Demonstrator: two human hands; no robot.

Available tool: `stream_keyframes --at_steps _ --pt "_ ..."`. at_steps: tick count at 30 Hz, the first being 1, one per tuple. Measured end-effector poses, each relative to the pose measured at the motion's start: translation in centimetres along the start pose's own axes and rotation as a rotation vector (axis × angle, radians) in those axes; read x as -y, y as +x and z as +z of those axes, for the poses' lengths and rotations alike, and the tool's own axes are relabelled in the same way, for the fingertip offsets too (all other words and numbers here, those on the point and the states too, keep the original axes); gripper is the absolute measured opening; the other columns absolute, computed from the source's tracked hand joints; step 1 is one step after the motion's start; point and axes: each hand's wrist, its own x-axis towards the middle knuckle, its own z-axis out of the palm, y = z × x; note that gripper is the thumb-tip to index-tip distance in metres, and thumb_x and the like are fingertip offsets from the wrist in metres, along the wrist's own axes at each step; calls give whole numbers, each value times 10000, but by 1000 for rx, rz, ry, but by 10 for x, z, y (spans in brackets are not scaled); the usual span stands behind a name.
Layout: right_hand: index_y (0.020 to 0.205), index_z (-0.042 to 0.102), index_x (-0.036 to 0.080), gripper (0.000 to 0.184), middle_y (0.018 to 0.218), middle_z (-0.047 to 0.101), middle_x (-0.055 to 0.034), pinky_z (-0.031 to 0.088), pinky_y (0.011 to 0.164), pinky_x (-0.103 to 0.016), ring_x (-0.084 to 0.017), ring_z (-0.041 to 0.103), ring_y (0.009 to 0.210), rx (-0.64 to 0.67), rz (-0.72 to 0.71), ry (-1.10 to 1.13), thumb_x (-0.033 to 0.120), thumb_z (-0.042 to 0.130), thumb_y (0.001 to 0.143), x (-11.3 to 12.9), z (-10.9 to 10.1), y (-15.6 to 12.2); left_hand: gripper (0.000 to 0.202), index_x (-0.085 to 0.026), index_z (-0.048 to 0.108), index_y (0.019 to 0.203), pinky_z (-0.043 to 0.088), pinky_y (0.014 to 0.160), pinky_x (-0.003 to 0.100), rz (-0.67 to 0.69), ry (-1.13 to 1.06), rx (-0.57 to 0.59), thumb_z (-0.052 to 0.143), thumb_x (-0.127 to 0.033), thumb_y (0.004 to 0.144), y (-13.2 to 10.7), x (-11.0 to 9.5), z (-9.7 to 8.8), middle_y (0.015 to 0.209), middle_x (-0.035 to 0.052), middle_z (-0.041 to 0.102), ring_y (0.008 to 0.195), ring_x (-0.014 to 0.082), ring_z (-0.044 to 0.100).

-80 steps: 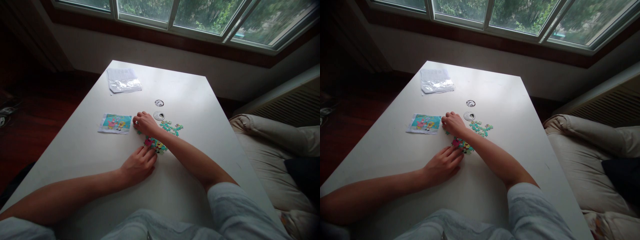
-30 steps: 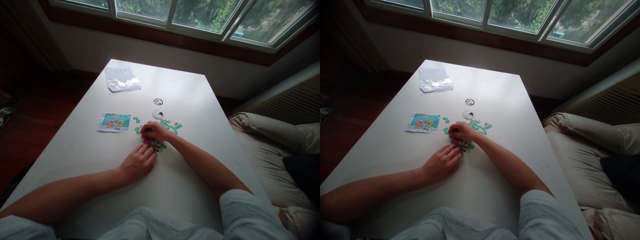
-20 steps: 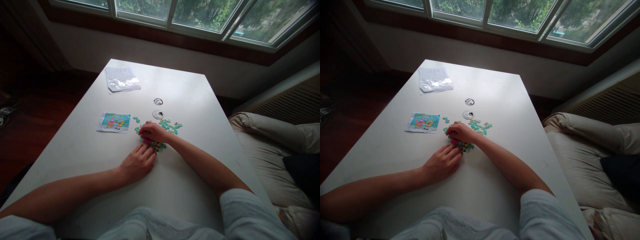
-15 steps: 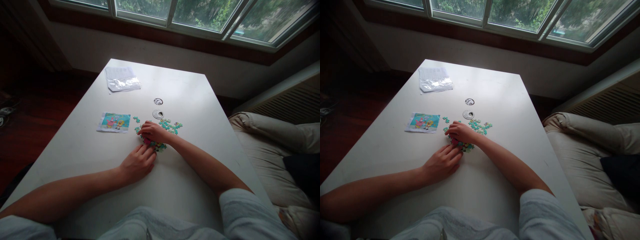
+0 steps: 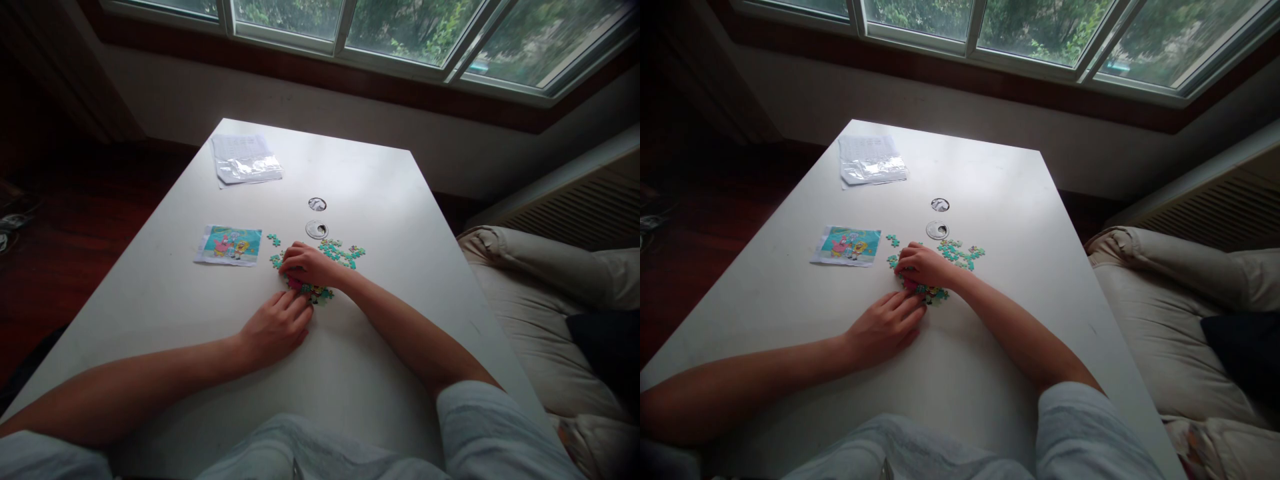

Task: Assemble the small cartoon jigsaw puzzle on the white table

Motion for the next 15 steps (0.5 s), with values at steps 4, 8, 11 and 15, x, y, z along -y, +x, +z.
stream_keyframes --at_steps 4,8,11,15 --pt "989 764 205 151 993 642 -90 456 911 -345 -210 529 966 -11 22 -28 248 620 965 2 -1 -2 299 -148 589 1246 482 1015 461 1 7 -2 521 -263 979 0 0 1 1317 148 600 1227 319 555" --pt "998 752 217 113 1035 615 -86 446 910 -350 -216 511 975 -22 94 -75 231 674 918 4 -3 -3 300 -146 597 1251 466 1043 460 5 27 -24 502 -260 990 -1 0 2 1353 147 595 1237 314 557" --pt "942 738 203 69 997 613 -78 436 899 -349 -216 507 954 -32 142 -94 240 695 902 3 -3 -2 313 -135 598 1259 465 1044 461 11 31 -29 505 -266 990 -1 0 3 1382 156 585 1257 324 554" --pt "893 721 190 89 964 629 -76 424 886 -341 -209 511 924 -67 177 -104 242 661 932 -2 -1 -2 312 -134 604 1251 470 1036 471 10 17 -27 526 -266 980 -1 0 3 1380 163 591 1272 332 553"
